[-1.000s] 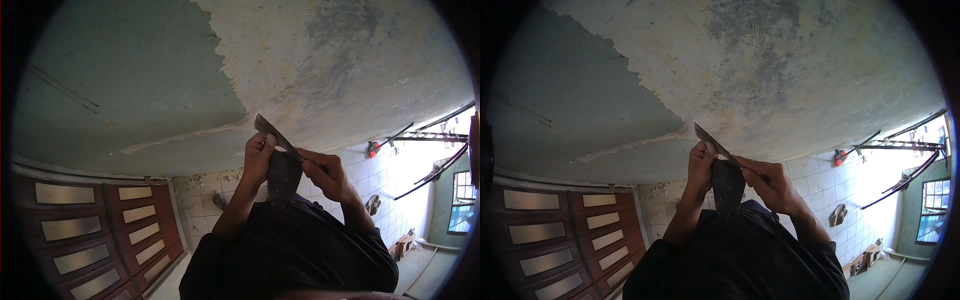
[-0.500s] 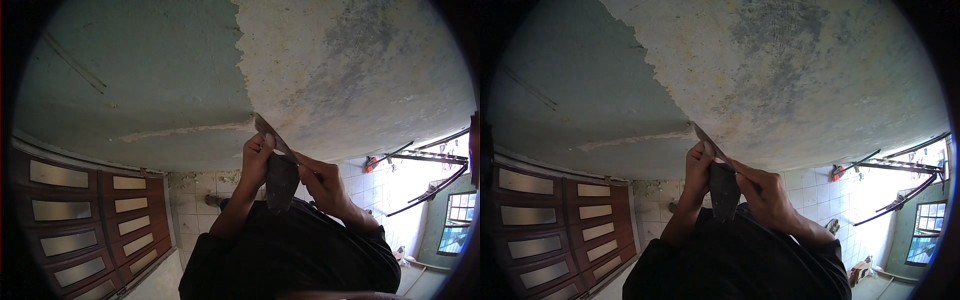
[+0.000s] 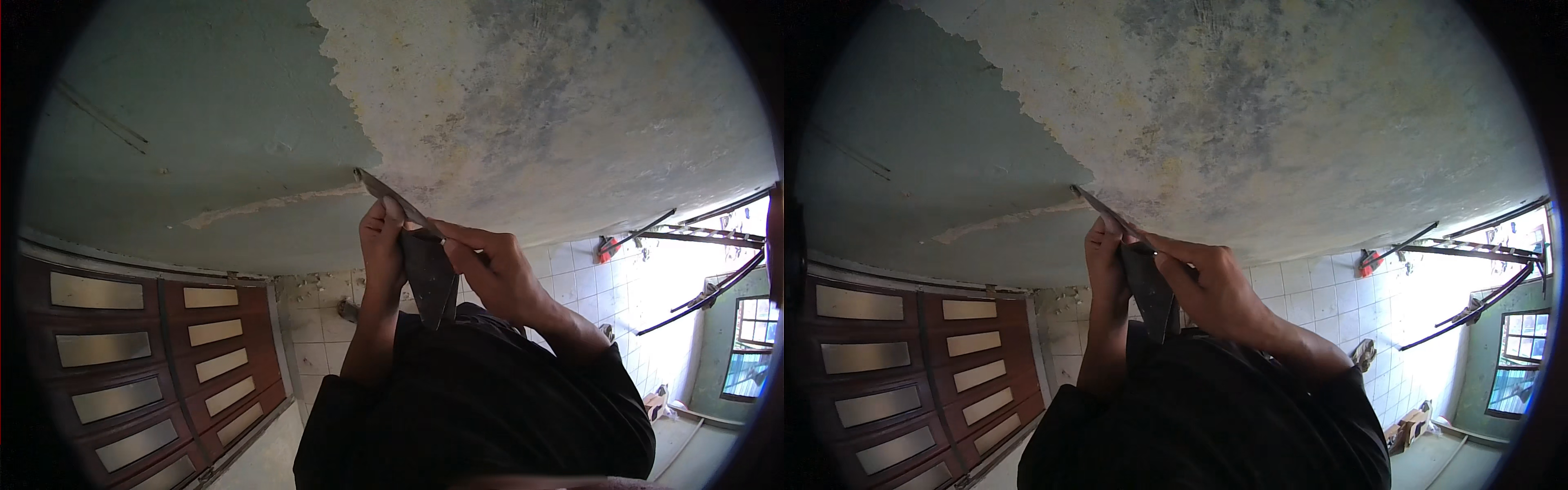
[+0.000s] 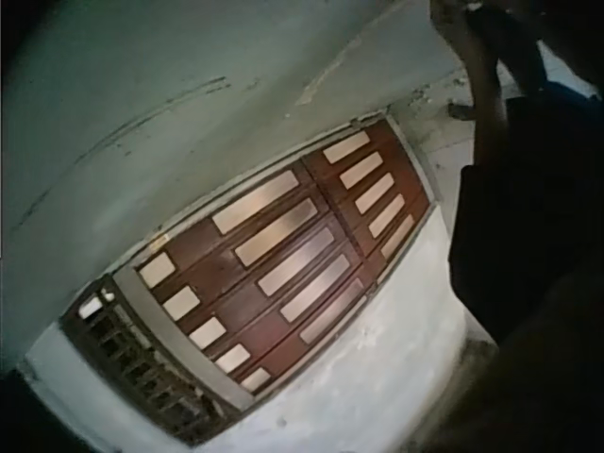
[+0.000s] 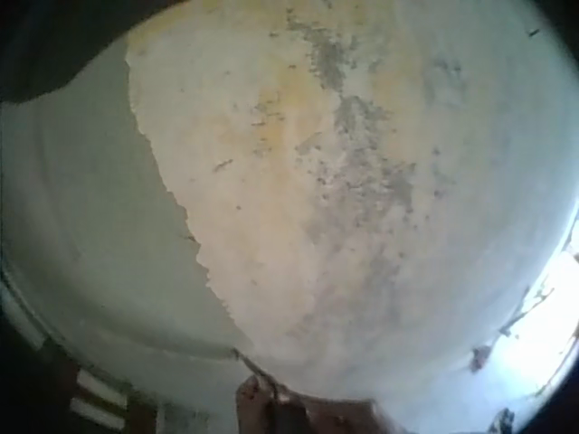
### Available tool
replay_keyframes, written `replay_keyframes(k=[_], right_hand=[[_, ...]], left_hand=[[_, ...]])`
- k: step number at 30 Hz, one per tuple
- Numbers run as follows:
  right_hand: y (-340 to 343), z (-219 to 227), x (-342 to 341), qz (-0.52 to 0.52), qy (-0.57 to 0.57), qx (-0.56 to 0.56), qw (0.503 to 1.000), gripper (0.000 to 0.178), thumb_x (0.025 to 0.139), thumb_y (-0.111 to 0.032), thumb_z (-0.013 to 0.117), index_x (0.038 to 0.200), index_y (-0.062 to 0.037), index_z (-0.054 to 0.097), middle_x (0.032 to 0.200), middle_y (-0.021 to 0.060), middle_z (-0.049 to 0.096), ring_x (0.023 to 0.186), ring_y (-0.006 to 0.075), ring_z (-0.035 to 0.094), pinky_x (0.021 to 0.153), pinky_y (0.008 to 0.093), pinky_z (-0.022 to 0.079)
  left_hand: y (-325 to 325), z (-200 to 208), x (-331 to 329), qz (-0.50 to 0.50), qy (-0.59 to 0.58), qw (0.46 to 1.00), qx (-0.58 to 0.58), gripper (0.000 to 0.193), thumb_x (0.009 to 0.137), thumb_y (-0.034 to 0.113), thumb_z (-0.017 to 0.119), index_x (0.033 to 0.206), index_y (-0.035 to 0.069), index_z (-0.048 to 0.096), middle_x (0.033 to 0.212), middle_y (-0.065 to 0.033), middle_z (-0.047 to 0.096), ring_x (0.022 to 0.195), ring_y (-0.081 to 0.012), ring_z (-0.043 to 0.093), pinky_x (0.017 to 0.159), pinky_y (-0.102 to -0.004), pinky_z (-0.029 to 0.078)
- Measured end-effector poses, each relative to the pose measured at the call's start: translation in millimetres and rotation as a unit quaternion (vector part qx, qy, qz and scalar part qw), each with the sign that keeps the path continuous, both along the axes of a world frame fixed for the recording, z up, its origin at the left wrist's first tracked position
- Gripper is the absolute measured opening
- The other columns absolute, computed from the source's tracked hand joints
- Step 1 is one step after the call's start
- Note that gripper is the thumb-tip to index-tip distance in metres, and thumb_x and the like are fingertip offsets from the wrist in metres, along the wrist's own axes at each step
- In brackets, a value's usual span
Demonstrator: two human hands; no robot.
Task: Scraping old paint or plaster from a wall using a metal scraper.
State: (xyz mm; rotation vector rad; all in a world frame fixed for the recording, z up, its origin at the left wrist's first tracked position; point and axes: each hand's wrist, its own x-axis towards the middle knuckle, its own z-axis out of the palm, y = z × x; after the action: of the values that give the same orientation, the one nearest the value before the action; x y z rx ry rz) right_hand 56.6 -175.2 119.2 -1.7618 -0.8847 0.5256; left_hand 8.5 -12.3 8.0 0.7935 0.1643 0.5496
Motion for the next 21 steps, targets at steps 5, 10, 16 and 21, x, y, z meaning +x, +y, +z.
replay_keyframes(k=[5, 10, 16, 21], right_hand=[[9, 2, -4, 0.007, 0.064, 0.000, 0.998, 0.036, 0.105, -0.011, 0.053, 0.138, 0.0031, 0.061, 0.075, 0.0000, 0.059, 0.066, 0.0060, 0.050, 0.058, 0.0250, 0.045], [36, -2, -8, 0.039, -0.005, 0.003, 0.999, 0.036, 0.101, -0.005, 0.054, 0.135, 0.0028, 0.062, 0.073, 0.0165, 0.066, 0.059, 0.0125, 0.061, 0.056, 0.0324, 0.049], [-6, -8, -13, -0.031, 0.074, -0.015, 0.997, 0.037, 0.101, -0.004, 0.053, 0.136, 0.0027, 0.062, 0.074, 0.0099, 0.065, 0.066, 0.0074, 0.057, 0.057, 0.0288, 0.048], [21, -5, -14, -0.005, 0.032, -0.042, 0.999, 0.036, 0.100, -0.004, 0.055, 0.134, 0.0036, 0.063, 0.074, 0.0112, 0.066, 0.064, 0.0088, 0.055, 0.058, 0.0291, 0.047]], left_hand=[[5, -23, -10, 0.050, 0.024, 0.998, 0.043, 0.037, 0.106, 0.035, 0.058, 0.095, 0.001, 0.065, 0.083, -0.0053, 0.067, 0.073, -0.0096, 0.063, 0.066, -0.0253, 0.050], [21, -2, -18, 0.104, 0.013, 0.995, 0.004, 0.013, 0.096, 0.014, 0.060, 0.102, 0.003, 0.063, 0.085, -0.0020, 0.064, 0.077, -0.0102, 0.061, 0.070, -0.0262, 0.049], [-11, -43, -4, 0.035, 0.053, 0.998, 0.021, 0.031, 0.103, 0.032, 0.064, 0.096, 0.002, 0.066, 0.085, -0.0023, 0.067, 0.074, -0.0077, 0.060, 0.068, -0.0243, 0.048], [18, -19, -9, 0.042, -0.015, 0.999, 0.006, 0.030, 0.106, 0.031, 0.059, 0.104, 0.001, 0.064, 0.088, -0.0048, 0.067, 0.073, -0.0113, 0.061, 0.065, -0.0266, 0.050]])
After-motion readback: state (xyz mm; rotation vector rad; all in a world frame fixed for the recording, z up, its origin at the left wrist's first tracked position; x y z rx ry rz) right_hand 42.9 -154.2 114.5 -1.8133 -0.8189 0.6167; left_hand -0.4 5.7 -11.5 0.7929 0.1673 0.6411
